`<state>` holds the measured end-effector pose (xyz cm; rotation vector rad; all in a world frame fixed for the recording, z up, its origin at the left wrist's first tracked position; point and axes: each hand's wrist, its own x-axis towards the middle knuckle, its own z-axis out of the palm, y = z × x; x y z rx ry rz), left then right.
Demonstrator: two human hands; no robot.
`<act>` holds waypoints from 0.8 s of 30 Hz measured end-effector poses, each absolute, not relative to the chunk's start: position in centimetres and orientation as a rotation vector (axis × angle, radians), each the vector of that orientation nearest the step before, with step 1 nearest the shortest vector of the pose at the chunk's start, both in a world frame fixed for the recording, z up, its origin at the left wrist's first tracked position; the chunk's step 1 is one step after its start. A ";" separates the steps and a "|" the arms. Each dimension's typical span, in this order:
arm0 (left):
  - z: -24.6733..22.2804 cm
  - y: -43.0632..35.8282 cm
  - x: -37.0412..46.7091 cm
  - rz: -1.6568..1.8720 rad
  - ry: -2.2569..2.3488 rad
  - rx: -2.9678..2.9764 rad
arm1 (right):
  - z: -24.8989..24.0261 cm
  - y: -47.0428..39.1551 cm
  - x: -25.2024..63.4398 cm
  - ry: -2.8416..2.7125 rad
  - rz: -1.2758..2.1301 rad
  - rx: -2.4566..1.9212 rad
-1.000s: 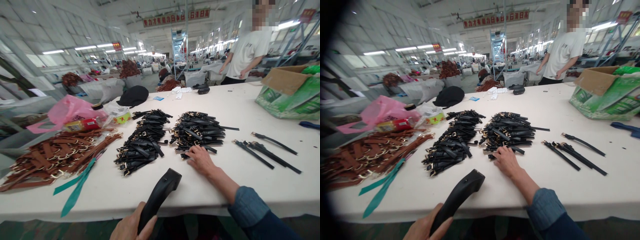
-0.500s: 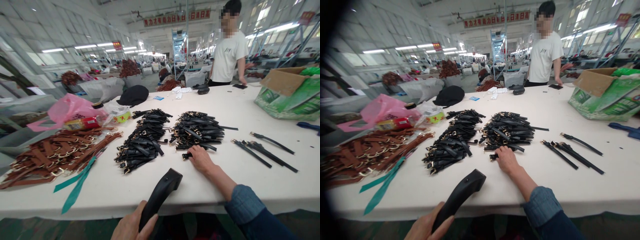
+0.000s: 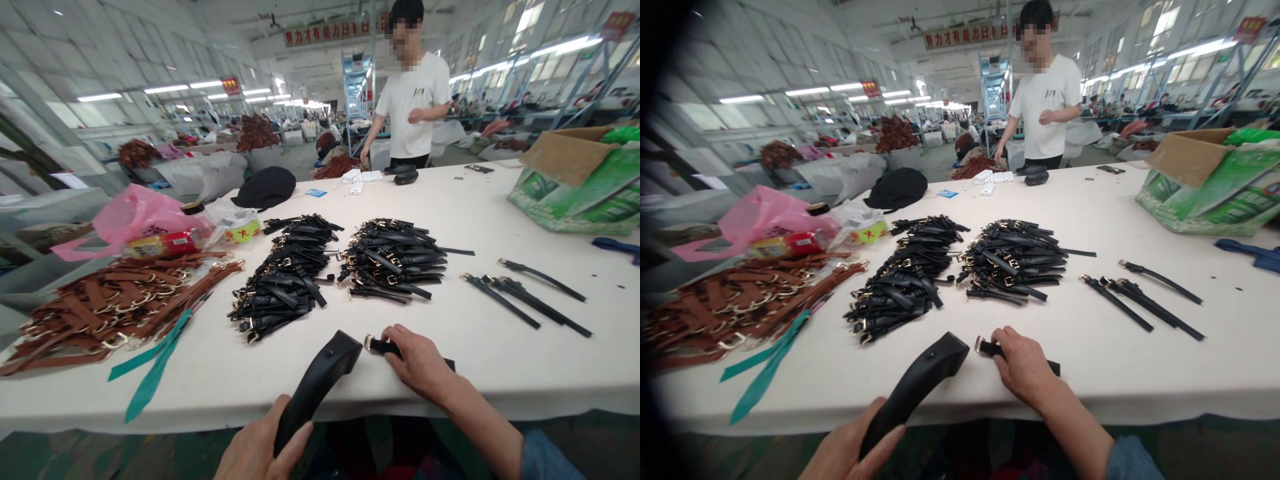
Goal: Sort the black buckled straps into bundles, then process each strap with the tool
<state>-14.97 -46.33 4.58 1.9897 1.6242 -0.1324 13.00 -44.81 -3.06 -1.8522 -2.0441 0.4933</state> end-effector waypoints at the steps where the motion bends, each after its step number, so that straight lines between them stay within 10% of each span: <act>1: 4.6 -46.3 -14.8 -0.138 1.623 1.998 | -3.0 -45.2 13.2 -2.032 0.507 -1.857; 24: 4.1 -44.0 -7.6 -0.395 1.511 2.340 | -4.7 -46.7 15.3 -1.808 0.382 -1.864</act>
